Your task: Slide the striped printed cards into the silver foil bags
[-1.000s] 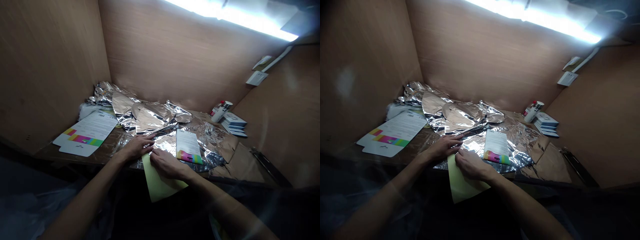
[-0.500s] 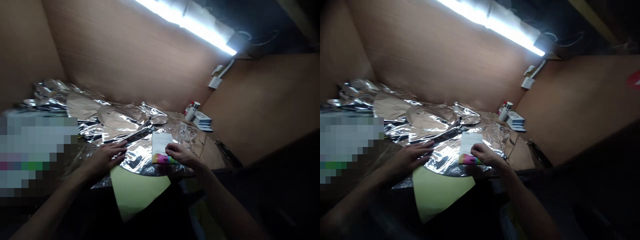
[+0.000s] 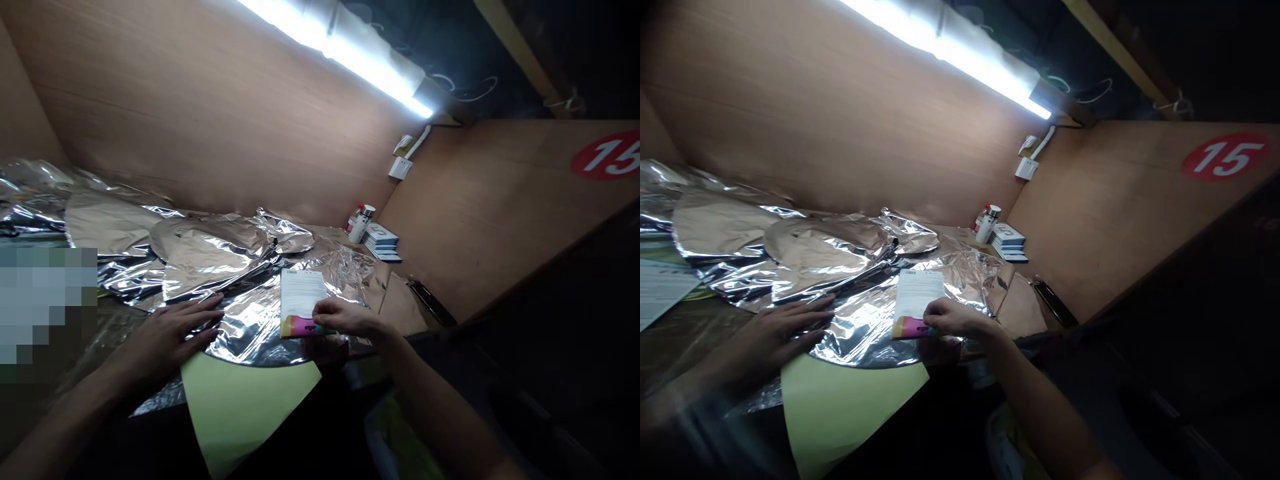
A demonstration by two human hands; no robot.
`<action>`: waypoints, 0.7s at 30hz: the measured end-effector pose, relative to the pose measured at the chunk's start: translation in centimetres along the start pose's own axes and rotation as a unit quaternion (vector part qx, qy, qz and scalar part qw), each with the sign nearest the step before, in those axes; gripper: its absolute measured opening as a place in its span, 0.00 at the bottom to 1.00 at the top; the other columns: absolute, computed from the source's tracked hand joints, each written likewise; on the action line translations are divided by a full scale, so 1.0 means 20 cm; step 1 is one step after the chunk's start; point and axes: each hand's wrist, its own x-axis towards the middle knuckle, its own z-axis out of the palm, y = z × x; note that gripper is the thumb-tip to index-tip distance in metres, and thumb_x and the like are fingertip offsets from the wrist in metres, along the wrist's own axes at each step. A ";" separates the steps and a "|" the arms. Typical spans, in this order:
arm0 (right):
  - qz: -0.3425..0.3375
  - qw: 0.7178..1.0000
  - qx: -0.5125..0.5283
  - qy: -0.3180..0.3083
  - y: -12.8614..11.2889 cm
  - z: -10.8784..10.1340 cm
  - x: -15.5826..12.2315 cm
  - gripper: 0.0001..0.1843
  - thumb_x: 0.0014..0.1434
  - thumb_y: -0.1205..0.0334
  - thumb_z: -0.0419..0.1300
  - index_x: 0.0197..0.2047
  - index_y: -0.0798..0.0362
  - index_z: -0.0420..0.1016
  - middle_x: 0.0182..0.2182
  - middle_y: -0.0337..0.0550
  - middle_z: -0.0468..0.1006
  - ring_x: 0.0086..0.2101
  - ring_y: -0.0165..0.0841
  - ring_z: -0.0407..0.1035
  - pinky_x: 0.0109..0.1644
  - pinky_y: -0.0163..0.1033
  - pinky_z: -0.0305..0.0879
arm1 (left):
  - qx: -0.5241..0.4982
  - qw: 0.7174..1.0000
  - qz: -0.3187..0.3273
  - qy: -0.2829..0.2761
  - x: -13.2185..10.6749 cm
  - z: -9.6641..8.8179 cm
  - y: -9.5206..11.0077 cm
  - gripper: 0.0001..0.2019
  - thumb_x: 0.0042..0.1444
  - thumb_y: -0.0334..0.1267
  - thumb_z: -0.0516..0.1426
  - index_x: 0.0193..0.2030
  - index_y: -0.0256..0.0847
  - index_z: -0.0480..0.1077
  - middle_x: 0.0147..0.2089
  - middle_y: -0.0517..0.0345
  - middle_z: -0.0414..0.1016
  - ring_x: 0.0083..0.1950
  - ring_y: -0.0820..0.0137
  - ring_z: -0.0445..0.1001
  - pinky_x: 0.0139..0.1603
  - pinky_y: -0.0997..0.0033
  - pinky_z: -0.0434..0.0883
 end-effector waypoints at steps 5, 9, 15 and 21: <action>0.072 0.997 0.010 -0.038 0.06 -0.02 0.06 0.10 0.66 0.58 0.57 0.39 0.54 0.75 0.23 0.32 0.67 0.22 0.25 0.58 0.24 0.30 0.51 | 0.003 1.000 0.000 0.013 0.00 0.01 0.00 0.26 0.63 0.64 0.56 0.60 0.55 0.78 0.72 0.60 0.67 0.70 0.51 0.71 0.69 0.51 0.69; 0.098 0.995 -0.003 -0.029 0.10 -0.01 0.14 0.09 0.64 0.60 0.57 0.36 0.54 0.74 0.19 0.30 0.65 0.17 0.24 0.56 0.20 0.29 0.50 | 0.004 1.000 -0.004 0.018 0.00 0.00 0.01 0.25 0.64 0.64 0.56 0.60 0.56 0.79 0.72 0.60 0.69 0.68 0.51 0.72 0.69 0.51 0.69; 0.096 0.995 -0.027 0.006 0.07 -0.01 0.14 0.08 0.62 0.61 0.58 0.33 0.54 0.75 0.18 0.31 0.67 0.17 0.25 0.58 0.21 0.30 0.53 | 0.010 1.000 -0.019 0.010 0.00 0.00 0.02 0.23 0.65 0.62 0.55 0.59 0.58 0.78 0.72 0.60 0.68 0.69 0.50 0.71 0.70 0.44 0.68; 0.074 0.990 -0.069 0.093 0.06 0.06 0.12 0.07 0.59 0.59 0.65 0.35 0.55 0.76 0.28 0.38 0.76 0.30 0.30 0.69 0.31 0.32 0.58 | -0.005 1.000 -0.015 0.021 -0.01 0.01 0.03 0.22 0.64 0.62 0.57 0.59 0.59 0.78 0.72 0.62 0.68 0.69 0.51 0.71 0.69 0.48 0.69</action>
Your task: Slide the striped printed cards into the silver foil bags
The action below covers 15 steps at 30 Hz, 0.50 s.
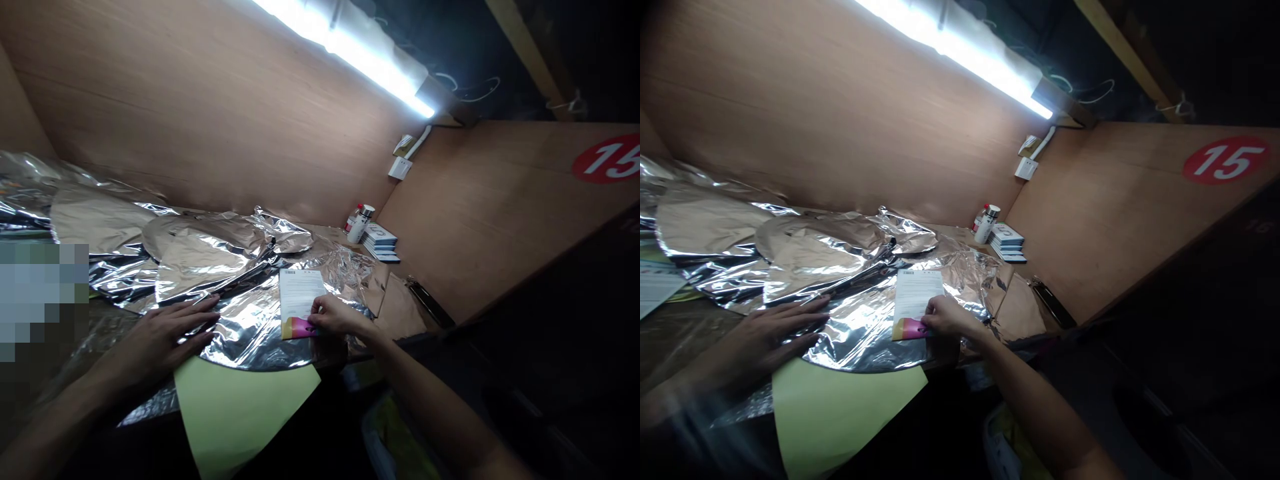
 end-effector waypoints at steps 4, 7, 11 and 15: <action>-0.005 0.992 -0.017 0.129 0.02 0.01 -0.05 0.13 0.65 0.53 0.63 0.47 0.53 0.73 0.34 0.41 0.78 0.34 0.35 0.71 0.37 0.36 0.62 | 0.003 1.000 -0.004 -0.016 0.00 -0.02 -0.02 0.23 0.64 0.62 0.56 0.59 0.58 0.78 0.73 0.62 0.66 0.70 0.51 0.71 0.68 0.49 0.70; -0.064 0.968 -0.074 0.231 0.03 0.00 -0.14 0.21 0.68 0.48 0.61 0.55 0.55 0.73 0.44 0.51 0.80 0.47 0.42 0.74 0.51 0.44 0.67 | 0.058 0.998 0.002 -0.001 0.03 -0.09 0.06 0.19 0.62 0.59 0.59 0.52 0.57 0.82 0.71 0.60 0.71 0.72 0.43 0.66 0.69 0.37 0.66; -0.156 0.960 -0.165 0.166 0.04 0.14 -0.35 0.41 0.65 0.38 0.61 0.71 0.55 0.63 0.66 0.60 0.70 0.64 0.53 0.62 0.69 0.60 0.53 | 0.138 0.988 0.064 0.028 0.08 -0.04 0.42 0.19 0.63 0.45 0.59 0.61 0.55 0.77 0.71 0.57 0.71 0.75 0.43 0.60 0.71 0.32 0.61; -0.249 0.931 -0.208 0.164 0.08 0.42 -0.59 0.52 0.60 0.32 0.63 0.77 0.53 0.54 0.67 0.61 0.68 0.65 0.56 0.62 0.69 0.67 0.50 | 0.146 0.972 0.184 -0.004 0.06 0.25 0.81 0.39 0.57 0.49 0.63 0.75 0.43 0.61 0.75 0.46 0.62 0.73 0.45 0.65 0.65 0.47 0.73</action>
